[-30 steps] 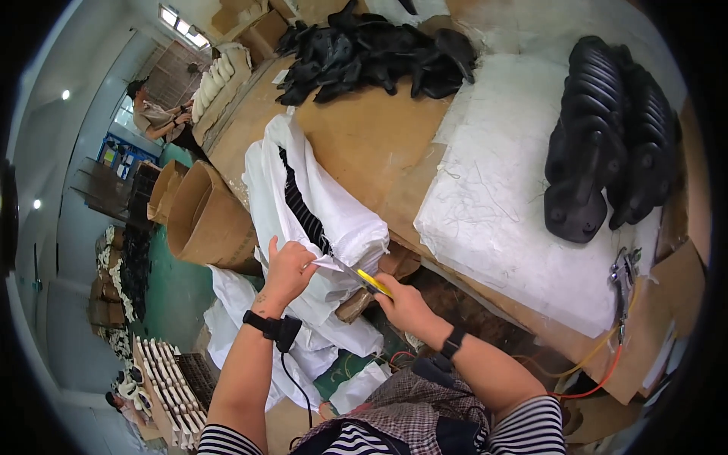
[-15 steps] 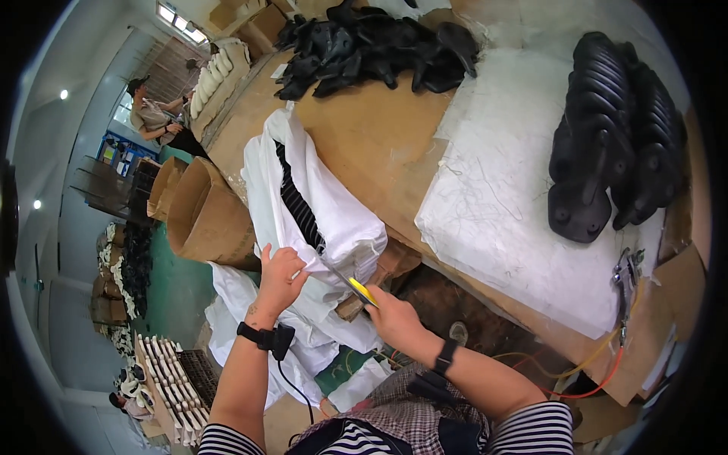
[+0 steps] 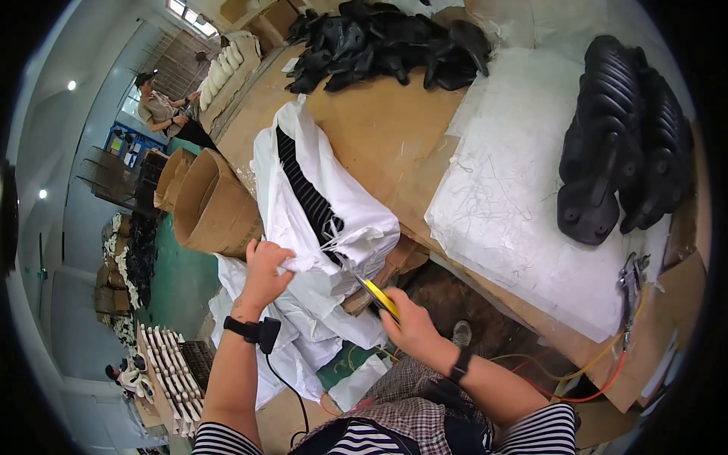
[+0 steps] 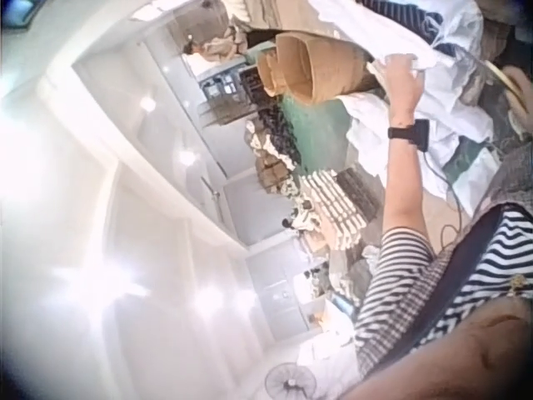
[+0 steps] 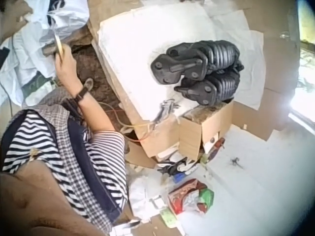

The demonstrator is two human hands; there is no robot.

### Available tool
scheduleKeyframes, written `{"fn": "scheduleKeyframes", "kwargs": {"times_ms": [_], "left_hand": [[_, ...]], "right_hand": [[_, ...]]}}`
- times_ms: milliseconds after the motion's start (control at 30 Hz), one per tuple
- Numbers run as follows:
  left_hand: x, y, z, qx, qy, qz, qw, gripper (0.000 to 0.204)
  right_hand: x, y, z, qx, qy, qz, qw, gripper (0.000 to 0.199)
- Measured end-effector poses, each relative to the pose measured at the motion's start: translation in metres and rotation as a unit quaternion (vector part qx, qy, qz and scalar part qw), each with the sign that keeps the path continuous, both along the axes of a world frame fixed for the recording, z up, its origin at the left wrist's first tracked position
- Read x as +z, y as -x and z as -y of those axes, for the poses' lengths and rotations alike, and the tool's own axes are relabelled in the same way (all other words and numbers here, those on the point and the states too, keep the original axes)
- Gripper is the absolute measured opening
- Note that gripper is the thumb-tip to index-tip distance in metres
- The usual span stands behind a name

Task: The recorder uses a utility knife to open large white bags and extract black accordion-style bellows and seat components in a manufacturing setting.

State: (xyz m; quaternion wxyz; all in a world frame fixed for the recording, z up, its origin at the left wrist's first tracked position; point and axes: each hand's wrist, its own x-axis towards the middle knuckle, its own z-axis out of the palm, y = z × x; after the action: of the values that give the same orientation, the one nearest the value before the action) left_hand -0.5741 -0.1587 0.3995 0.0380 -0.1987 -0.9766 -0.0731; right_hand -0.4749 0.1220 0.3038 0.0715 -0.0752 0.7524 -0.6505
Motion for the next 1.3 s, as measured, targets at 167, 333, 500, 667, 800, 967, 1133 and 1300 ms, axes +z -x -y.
{"fn": "scheduleKeyframes", "kwargs": {"times_ms": [167, 333, 500, 667, 800, 967, 1133, 1300], "left_hand": [[-0.006, 0.012, -0.022, -0.049, 0.077, -0.046, 0.995, 0.011], [0.007, -0.010, 0.035, -0.005, 0.023, -0.063, 0.998, 0.011], [0.005, -0.017, 0.036, 0.017, -0.070, -0.072, 0.995, 0.015], [0.028, 0.011, -0.004, -0.051, -0.047, -0.089, 0.994, 0.015], [0.043, 0.010, 0.008, -0.015, -0.099, -0.127, 0.987, 0.016], [0.057, 0.042, -0.049, -0.102, -0.120, -0.146, 0.977, 0.016], [0.077, 0.075, -0.079, -0.120, -0.096, -0.193, 0.969, 0.012], [0.066, 0.075, -0.083, -0.093, -0.161, -0.227, 0.956, 0.011]], "right_hand": [[-0.028, 0.044, 0.061, -0.009, -0.059, -0.030, 0.998, 0.035], [-0.053, -0.022, 0.056, 0.044, -0.092, 0.018, 0.995, 0.037], [-0.038, 0.000, 0.068, -0.021, -0.047, -0.033, 0.998, 0.039], [-0.070, -0.023, 0.099, 0.025, -0.057, 0.074, 0.995, 0.040], [-0.052, -0.021, 0.092, -0.018, -0.003, 0.067, 0.998, 0.039], [-0.025, 0.025, 0.093, -0.027, 0.074, 0.133, 0.988, 0.034], [0.017, 0.048, 0.053, -0.002, 0.157, 0.219, 0.963, 0.031], [0.014, 0.042, 0.054, -0.019, 0.118, 0.198, 0.973, 0.029]]}}
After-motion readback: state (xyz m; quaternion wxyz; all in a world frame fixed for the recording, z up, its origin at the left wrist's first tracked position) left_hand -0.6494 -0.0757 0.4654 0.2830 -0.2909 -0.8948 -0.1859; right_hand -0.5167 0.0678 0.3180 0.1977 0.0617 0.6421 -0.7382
